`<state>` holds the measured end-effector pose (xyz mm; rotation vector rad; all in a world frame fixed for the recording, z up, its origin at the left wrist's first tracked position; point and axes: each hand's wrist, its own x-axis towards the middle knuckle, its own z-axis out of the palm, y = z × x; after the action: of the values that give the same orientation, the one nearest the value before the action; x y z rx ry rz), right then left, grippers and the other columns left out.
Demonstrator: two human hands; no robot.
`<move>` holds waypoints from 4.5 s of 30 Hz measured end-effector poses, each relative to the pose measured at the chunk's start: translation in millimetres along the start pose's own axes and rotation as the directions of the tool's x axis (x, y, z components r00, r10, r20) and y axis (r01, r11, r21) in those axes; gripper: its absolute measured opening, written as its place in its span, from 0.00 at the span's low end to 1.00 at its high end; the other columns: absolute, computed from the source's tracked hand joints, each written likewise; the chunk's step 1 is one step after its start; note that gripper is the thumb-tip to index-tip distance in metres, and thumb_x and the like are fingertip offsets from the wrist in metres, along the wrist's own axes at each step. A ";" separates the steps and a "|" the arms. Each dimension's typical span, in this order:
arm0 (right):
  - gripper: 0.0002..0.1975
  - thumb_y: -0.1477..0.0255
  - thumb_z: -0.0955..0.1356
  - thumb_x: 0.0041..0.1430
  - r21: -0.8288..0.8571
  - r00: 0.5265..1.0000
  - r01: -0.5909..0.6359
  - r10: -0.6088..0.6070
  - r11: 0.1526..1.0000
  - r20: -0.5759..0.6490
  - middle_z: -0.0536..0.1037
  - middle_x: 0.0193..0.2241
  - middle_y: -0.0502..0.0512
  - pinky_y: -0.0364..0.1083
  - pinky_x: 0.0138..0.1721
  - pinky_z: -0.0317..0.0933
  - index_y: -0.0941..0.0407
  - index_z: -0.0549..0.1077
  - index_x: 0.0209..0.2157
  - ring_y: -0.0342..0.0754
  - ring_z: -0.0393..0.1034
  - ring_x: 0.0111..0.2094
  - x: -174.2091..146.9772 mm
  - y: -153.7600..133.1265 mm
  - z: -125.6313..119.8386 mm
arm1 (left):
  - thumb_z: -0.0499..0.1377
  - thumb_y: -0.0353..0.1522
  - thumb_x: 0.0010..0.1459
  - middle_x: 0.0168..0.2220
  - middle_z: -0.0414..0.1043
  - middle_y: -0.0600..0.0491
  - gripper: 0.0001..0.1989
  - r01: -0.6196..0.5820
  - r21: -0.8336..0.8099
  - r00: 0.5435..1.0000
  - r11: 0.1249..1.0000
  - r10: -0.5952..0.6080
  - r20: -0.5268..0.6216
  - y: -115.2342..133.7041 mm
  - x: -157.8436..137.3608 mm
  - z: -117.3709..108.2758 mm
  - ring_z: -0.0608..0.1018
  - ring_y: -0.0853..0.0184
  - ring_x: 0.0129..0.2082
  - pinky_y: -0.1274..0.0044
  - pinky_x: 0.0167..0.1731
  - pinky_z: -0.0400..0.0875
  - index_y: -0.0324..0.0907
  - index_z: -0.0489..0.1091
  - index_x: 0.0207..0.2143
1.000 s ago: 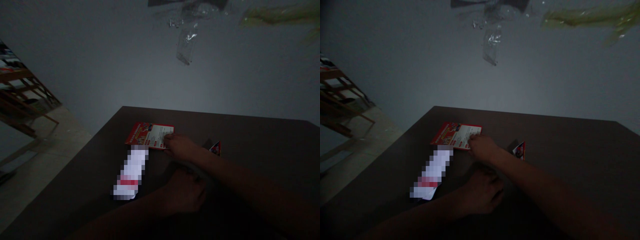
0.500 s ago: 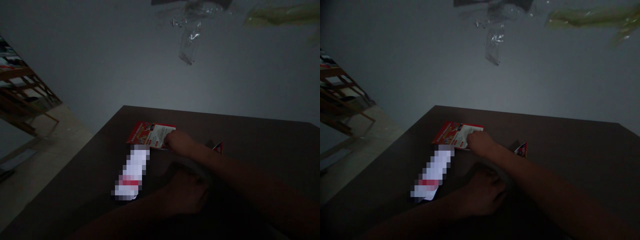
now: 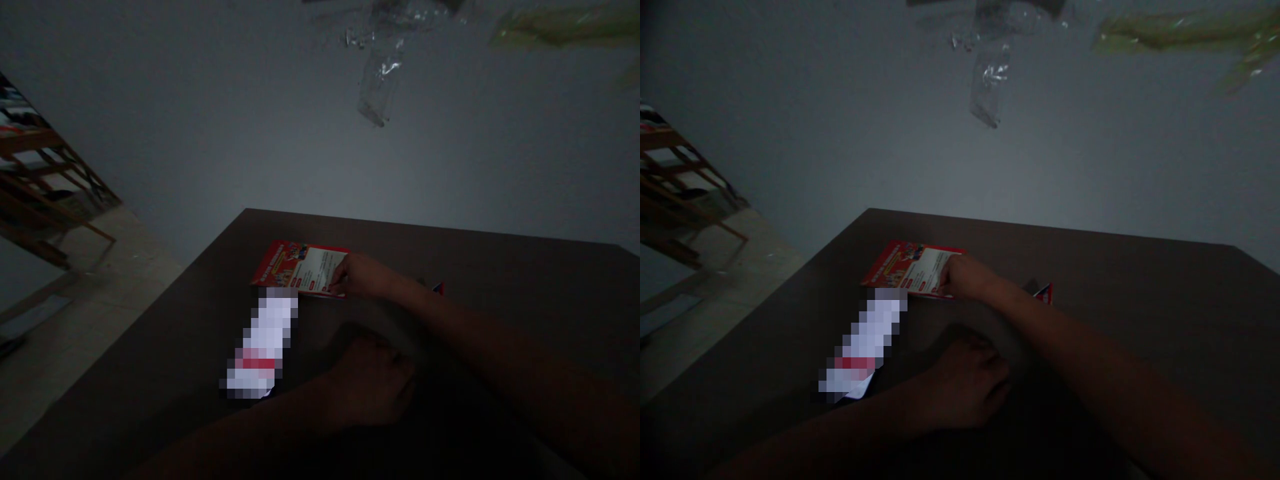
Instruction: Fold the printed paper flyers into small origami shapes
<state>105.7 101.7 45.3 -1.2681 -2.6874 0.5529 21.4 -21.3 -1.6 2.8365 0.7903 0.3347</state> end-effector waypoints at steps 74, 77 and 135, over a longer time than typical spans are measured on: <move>0.22 0.61 0.71 0.51 0.773 0.969 -0.224 0.219 0.594 0.113 0.76 0.48 0.57 0.51 0.48 0.64 0.53 0.73 0.48 0.57 0.70 0.49 -241.9 63.3 2.3 | 0.52 0.25 0.55 0.35 0.71 0.49 0.09 -0.053 -0.561 0.980 0.826 -0.064 -0.187 33.6 -18.7 -3.5 0.74 0.68 0.32 0.78 0.32 0.69 0.39 0.63 0.40; 0.24 0.65 0.75 0.46 0.753 0.950 -0.309 0.223 0.582 0.218 0.77 0.45 0.56 0.50 0.48 0.65 0.54 0.74 0.47 0.55 0.71 0.47 -239.2 61.3 2.7 | 0.52 0.29 0.57 0.35 0.71 0.49 0.11 0.063 -0.649 0.958 0.758 -0.228 -0.174 33.0 -23.6 -5.1 0.74 0.68 0.31 0.78 0.30 0.69 0.41 0.63 0.45; 0.21 0.52 0.60 0.57 0.715 0.674 -0.626 0.678 0.313 0.293 0.79 0.29 0.55 0.42 0.23 0.67 0.55 0.71 0.36 0.48 0.74 0.25 -205.1 41.8 36.9 | 0.55 0.29 0.56 0.36 0.77 0.54 0.13 0.408 -0.181 0.889 0.895 -0.434 -0.145 0.1 -20.0 19.4 0.76 0.62 0.34 0.69 0.37 0.67 0.47 0.69 0.45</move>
<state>258.1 -40.9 5.2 -1.9115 -1.3285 1.5175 9.8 -34.0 -23.5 2.4327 1.3302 0.5614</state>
